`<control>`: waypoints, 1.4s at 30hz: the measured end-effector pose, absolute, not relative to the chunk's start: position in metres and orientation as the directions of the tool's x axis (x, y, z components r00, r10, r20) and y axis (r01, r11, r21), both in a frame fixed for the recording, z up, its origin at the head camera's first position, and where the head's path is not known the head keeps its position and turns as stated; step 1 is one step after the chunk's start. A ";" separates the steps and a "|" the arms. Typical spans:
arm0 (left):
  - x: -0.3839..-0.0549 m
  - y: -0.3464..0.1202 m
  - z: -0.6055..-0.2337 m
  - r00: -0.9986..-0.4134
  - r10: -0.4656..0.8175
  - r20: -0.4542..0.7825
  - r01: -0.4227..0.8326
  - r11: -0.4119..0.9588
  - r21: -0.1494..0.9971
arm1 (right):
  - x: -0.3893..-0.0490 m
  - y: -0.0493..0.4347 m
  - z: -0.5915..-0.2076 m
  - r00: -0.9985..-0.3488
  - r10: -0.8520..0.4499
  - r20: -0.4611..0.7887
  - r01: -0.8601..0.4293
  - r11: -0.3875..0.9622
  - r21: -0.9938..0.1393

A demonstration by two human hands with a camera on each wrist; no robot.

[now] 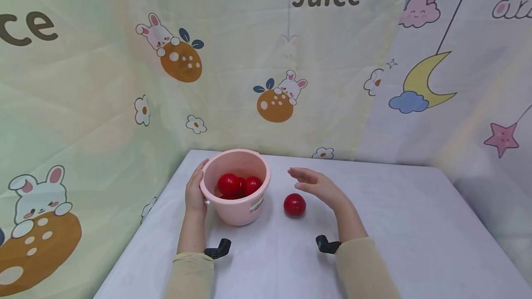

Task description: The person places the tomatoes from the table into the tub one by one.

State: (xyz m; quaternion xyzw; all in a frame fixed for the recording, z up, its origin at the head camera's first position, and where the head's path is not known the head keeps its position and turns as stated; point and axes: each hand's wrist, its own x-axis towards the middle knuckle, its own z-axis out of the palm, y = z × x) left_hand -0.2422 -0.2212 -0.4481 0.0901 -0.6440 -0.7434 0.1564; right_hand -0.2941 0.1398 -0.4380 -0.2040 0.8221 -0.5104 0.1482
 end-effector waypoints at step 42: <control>-0.241 -0.219 -0.445 -0.934 -0.351 0.062 0.119 -0.146 0.982 | -0.286 0.138 -0.508 -0.935 -0.306 -0.182 0.005 0.500 -0.866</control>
